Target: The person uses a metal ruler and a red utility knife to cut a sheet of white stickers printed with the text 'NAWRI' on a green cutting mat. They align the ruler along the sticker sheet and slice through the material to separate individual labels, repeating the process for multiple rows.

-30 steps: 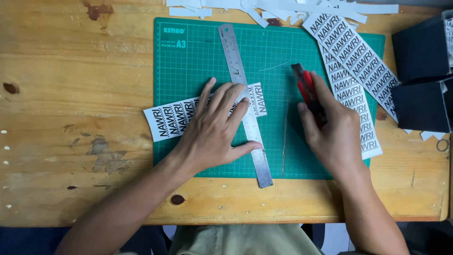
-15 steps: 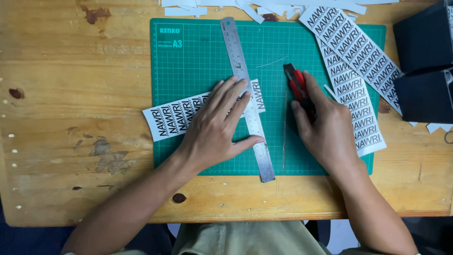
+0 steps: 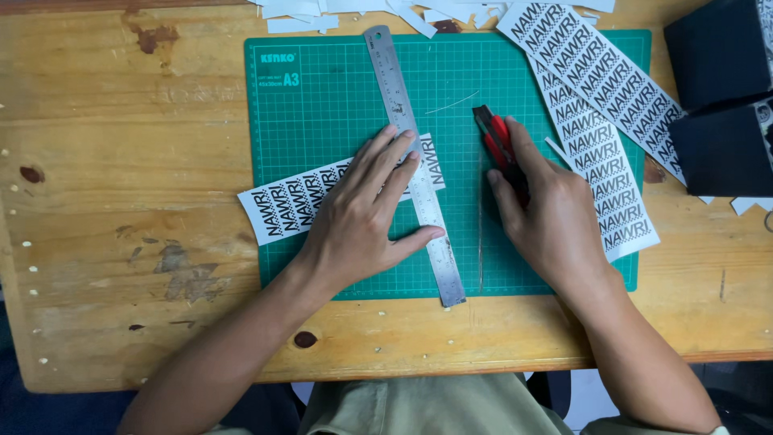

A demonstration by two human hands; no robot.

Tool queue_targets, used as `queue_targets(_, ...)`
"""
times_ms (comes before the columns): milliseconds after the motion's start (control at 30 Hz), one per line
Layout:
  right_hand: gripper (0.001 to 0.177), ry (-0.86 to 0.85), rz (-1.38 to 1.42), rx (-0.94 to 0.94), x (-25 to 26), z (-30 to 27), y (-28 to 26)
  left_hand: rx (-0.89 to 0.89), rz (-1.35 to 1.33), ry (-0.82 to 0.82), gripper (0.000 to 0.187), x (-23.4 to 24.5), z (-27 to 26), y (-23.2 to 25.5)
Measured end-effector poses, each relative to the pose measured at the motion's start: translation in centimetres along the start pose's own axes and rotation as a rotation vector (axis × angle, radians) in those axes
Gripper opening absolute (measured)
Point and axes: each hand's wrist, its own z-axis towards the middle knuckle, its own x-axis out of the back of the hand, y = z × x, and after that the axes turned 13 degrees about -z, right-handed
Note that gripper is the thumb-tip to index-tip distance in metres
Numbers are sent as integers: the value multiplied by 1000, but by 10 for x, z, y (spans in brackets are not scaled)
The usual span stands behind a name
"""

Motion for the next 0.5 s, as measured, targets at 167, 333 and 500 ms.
queue_targets(167,67,0,-21,-2,-1,-1,2,-3,8,-8,84,1,1,1)
queue_targets(333,66,14,-2,22,-1,-1,2,-13,15,-11,83,3,2,2)
queue_targets(500,67,-3,-15,14,0,-2,2,0,23,-26,83,3,2,3)
